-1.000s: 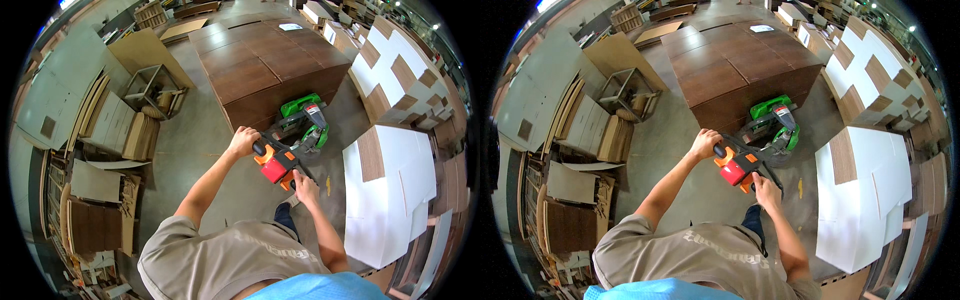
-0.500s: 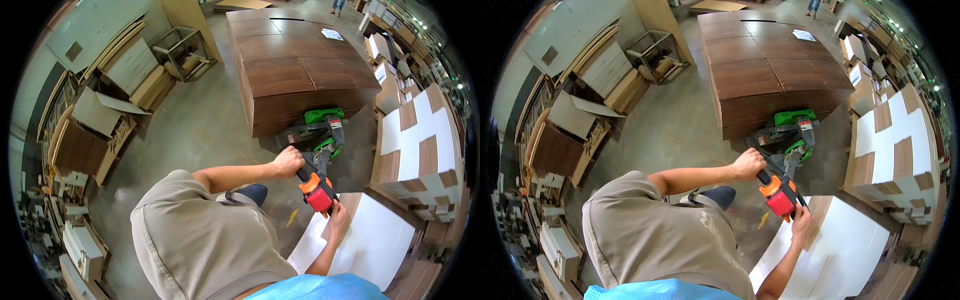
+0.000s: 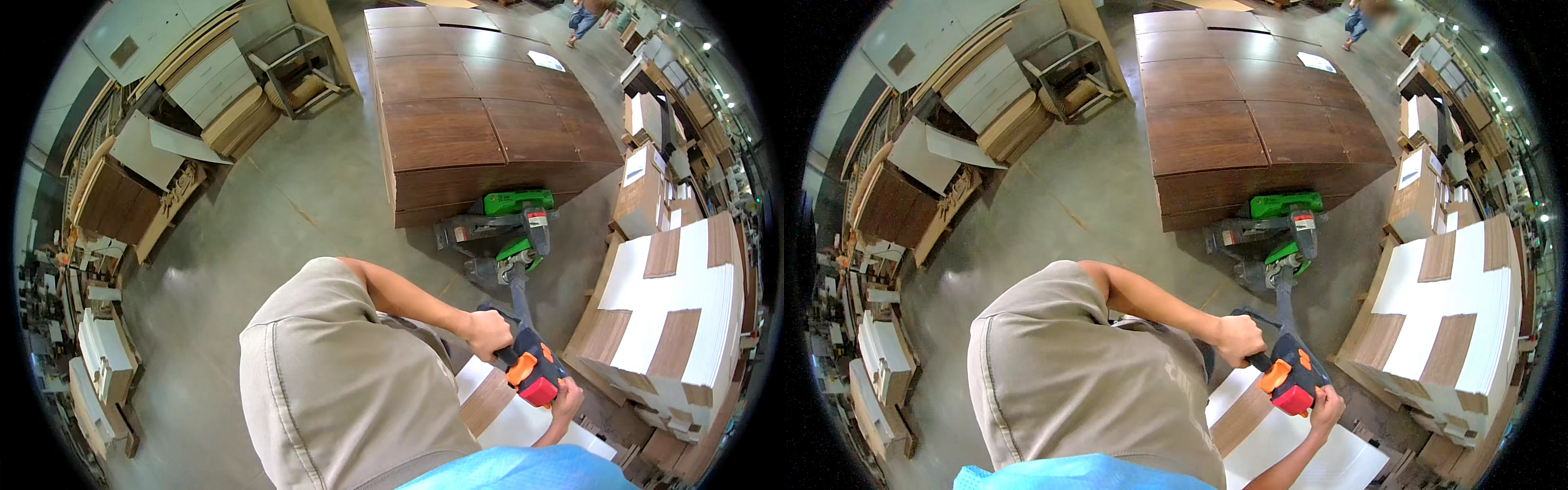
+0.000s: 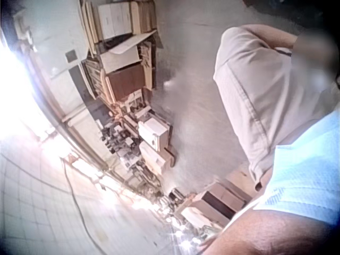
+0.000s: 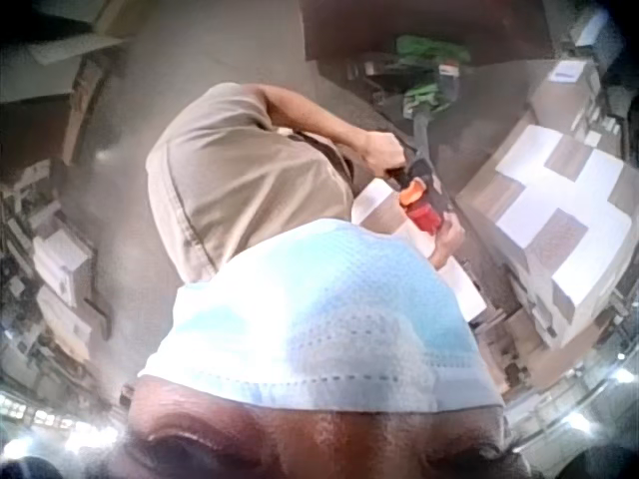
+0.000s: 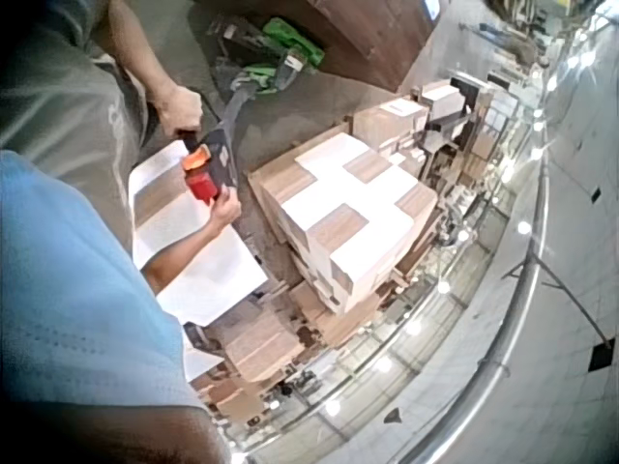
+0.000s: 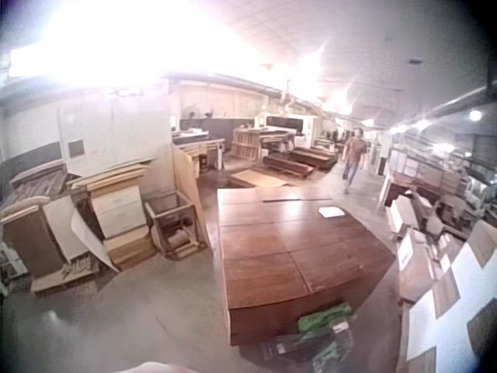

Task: The person moves large wooden panels and a stack of panels using a manual pallet jack in a workshop. They then place individual panels onto a CNC drilling machine.

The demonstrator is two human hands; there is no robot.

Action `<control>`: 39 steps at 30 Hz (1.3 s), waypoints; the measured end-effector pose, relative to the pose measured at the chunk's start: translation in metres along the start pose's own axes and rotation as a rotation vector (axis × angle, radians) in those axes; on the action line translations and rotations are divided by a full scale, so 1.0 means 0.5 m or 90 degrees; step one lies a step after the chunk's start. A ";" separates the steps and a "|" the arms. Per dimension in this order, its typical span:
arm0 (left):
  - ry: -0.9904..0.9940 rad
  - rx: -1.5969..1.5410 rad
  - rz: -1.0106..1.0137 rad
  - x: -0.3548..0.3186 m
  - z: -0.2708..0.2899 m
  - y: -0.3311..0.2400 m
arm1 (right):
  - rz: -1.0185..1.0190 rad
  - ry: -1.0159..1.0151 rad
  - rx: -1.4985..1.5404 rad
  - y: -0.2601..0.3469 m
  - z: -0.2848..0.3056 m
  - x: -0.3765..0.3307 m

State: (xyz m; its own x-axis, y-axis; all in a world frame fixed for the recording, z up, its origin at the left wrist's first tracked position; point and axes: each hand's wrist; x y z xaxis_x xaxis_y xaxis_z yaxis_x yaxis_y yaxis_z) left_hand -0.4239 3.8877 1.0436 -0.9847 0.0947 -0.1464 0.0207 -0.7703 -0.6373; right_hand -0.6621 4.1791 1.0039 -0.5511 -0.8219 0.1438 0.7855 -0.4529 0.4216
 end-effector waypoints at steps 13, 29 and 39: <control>-0.162 -0.058 0.114 0.508 0.225 0.104 | 0.133 0.056 0.024 -0.412 0.092 0.660; -0.289 0.005 0.306 0.804 0.611 0.386 | 0.321 0.122 0.029 -0.409 0.085 1.422; -0.308 0.043 0.345 0.906 0.722 0.612 | 0.385 0.087 0.038 -0.416 -0.022 1.702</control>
State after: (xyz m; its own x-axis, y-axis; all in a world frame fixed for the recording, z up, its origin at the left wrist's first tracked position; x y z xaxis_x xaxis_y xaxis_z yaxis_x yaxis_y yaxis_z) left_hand -0.9259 3.4674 1.0553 -0.8059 -0.5881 -0.0678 0.5319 -0.6690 -0.5192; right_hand -1.2913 3.5698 1.0288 0.0302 -0.9656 0.2584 0.9281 0.1231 0.3514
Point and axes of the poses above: each hand's wrist, its own x-axis towards the middle knuckle, its own z-axis out of the back of the hand, y = z × x, and after that the axes turned 9 degrees about -x, right-handed
